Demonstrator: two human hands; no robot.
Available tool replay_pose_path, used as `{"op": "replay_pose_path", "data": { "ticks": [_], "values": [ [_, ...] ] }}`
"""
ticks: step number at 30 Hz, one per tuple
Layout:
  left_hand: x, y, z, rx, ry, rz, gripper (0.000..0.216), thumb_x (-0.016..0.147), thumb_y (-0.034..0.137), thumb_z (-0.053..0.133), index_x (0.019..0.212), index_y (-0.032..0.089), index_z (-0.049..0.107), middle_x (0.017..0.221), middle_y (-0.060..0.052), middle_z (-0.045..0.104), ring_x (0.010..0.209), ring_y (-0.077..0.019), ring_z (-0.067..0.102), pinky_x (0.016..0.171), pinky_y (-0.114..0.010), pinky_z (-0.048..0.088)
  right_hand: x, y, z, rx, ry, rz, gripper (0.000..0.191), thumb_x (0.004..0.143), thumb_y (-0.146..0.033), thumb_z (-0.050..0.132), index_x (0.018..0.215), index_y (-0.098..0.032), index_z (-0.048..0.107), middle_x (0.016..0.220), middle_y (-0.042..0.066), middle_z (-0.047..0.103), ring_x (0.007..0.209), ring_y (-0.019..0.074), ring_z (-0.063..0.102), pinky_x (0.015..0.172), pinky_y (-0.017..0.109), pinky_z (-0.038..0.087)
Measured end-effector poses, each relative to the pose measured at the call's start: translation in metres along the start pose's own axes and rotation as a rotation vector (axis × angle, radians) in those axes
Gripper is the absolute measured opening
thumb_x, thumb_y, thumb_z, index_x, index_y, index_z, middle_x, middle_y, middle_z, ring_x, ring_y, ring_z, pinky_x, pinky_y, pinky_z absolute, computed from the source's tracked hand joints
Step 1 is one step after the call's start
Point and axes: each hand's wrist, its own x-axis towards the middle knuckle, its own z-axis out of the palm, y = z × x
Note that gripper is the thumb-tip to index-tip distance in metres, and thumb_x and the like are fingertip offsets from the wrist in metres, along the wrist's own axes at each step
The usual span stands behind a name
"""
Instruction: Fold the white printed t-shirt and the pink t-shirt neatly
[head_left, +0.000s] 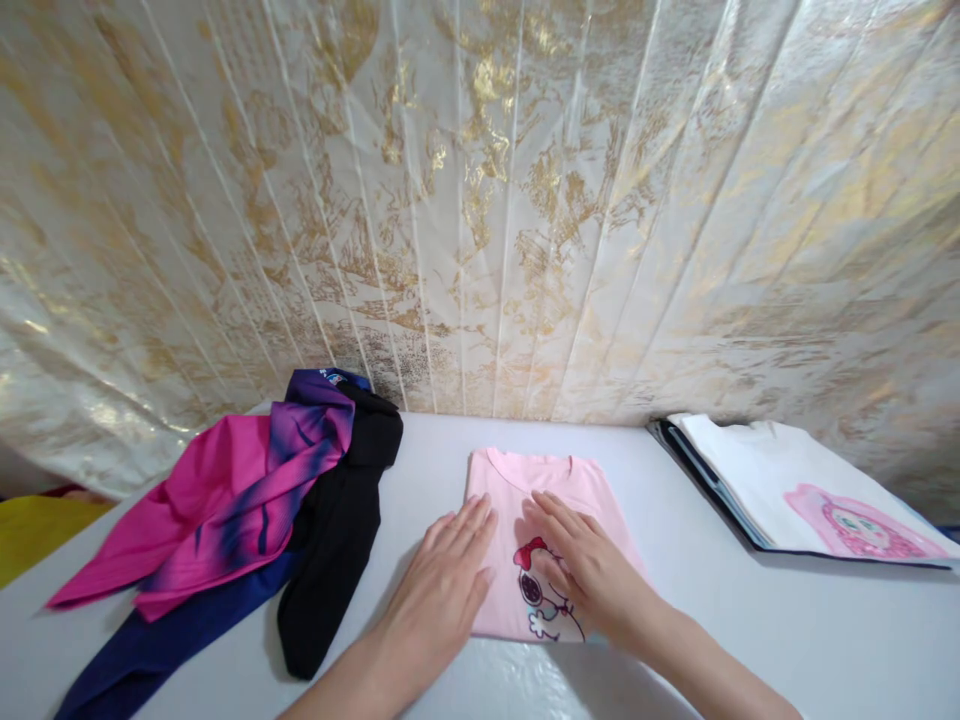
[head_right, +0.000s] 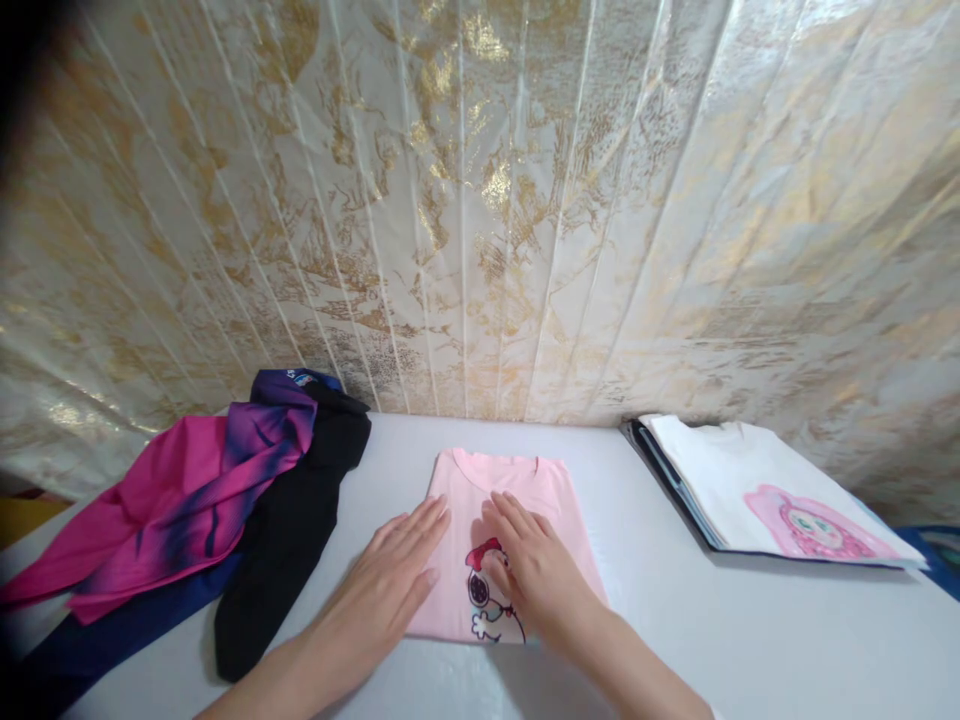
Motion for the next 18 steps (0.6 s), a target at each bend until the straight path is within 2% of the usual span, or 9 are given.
{"op": "replay_pose_path", "data": {
  "ticks": [4, 9, 13, 18],
  "values": [
    [0.023, 0.020, 0.013, 0.005, -0.020, -0.001, 0.053, 0.100, 0.036, 0.037, 0.146, 0.011, 0.033, 0.154, -0.012, 0.026, 0.143, -0.0229, 0.022, 0.114, -0.041, 0.026, -0.018, 0.008, 0.015, -0.118, 0.045, 0.079, 0.055, 0.095, -0.044, 0.044, 0.146, -0.024, 0.038, 0.152, 0.010, 0.033, 0.141, 0.0284, 0.027, 0.110, 0.047, 0.033],
    [0.028, 0.019, 0.031, 0.045, -0.009, -0.031, 0.057, 0.097, 0.039, 0.042, 0.144, 0.008, 0.035, 0.154, -0.017, 0.024, 0.143, -0.0282, 0.020, 0.113, -0.046, 0.027, -0.029, 0.021, 0.030, -0.218, 0.106, 0.130, 0.069, 0.089, -0.056, 0.051, 0.148, -0.026, 0.032, 0.153, 0.009, 0.032, 0.141, 0.0322, 0.025, 0.110, 0.051, 0.031],
    [0.027, 0.019, 0.030, 0.060, -0.014, -0.044, 0.056, 0.095, 0.034, 0.045, 0.144, 0.008, 0.037, 0.154, -0.017, 0.023, 0.142, -0.0286, 0.021, 0.114, -0.046, 0.027, -0.032, 0.016, 0.038, -0.232, 0.115, 0.161, 0.073, 0.087, -0.057, 0.052, 0.150, -0.025, 0.030, 0.154, 0.009, 0.029, 0.141, 0.0348, 0.025, 0.109, 0.055, 0.029],
    [0.026, 0.018, 0.016, 0.064, -0.116, -0.093, 0.057, 0.092, 0.030, 0.046, 0.143, 0.006, 0.038, 0.152, -0.017, 0.024, 0.142, -0.0299, 0.022, 0.112, -0.049, 0.029, -0.026, 0.011, 0.030, -0.116, 0.038, 0.195, 0.065, 0.089, -0.053, 0.049, 0.145, -0.022, 0.039, 0.152, 0.010, 0.033, 0.140, 0.0336, 0.027, 0.109, 0.054, 0.030]
  ]
}}
